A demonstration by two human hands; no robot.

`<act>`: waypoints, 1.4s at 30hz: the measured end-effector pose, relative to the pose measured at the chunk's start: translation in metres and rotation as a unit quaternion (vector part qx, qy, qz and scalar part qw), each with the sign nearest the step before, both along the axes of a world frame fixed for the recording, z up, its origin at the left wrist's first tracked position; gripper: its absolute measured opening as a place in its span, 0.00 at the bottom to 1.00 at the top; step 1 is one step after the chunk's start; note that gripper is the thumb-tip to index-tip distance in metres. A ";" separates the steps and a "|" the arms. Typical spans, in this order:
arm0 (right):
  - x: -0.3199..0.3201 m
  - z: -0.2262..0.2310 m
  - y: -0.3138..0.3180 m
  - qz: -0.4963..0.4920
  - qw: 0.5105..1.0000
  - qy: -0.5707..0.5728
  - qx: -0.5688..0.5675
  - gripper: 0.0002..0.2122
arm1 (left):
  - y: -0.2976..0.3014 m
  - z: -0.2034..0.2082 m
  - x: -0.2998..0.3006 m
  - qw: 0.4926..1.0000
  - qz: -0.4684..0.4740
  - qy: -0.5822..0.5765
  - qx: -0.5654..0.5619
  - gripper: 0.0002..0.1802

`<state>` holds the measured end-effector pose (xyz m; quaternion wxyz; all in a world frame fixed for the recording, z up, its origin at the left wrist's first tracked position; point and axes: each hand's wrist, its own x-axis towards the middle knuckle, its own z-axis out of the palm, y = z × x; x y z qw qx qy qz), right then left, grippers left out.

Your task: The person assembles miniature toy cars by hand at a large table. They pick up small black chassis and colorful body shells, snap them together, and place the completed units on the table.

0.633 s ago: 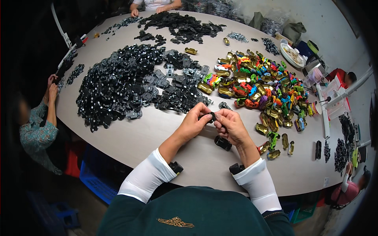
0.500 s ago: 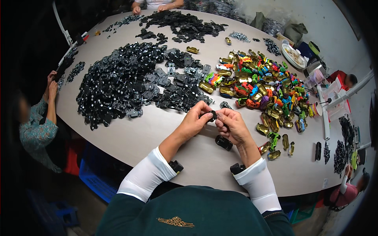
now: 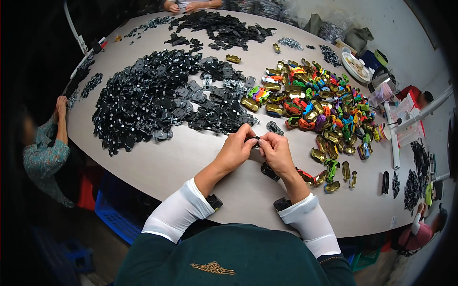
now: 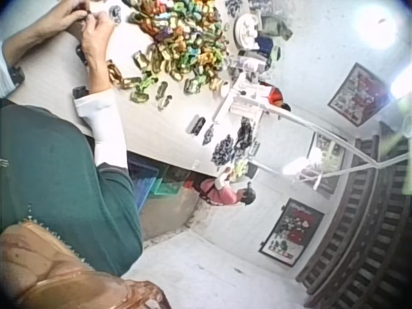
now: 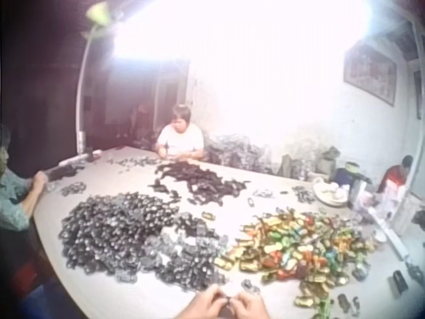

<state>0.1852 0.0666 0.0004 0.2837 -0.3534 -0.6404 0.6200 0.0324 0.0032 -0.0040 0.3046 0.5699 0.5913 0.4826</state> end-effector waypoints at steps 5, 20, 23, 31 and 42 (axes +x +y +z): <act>0.008 0.019 0.006 0.048 0.974 0.082 -0.207 0.05 | 0.001 0.000 -0.003 0.999 0.017 -0.029 0.007 0.07; 0.000 0.010 -0.003 0.016 0.998 -0.014 -0.065 0.06 | -0.004 0.004 0.004 0.995 0.050 0.078 0.047 0.07; 0.002 0.016 -0.003 0.047 0.995 -0.016 -0.092 0.06 | -0.011 0.007 0.003 0.995 0.055 0.072 0.036 0.07; 0.031 0.037 0.030 0.034 0.993 -0.064 0.093 0.05 | -0.149 0.081 -0.073 0.990 0.040 -0.005 -0.139 0.09; 0.024 0.052 -0.009 0.216 0.761 -0.520 0.323 0.20 | -0.339 0.024 -0.146 0.855 0.193 0.355 -0.326 0.13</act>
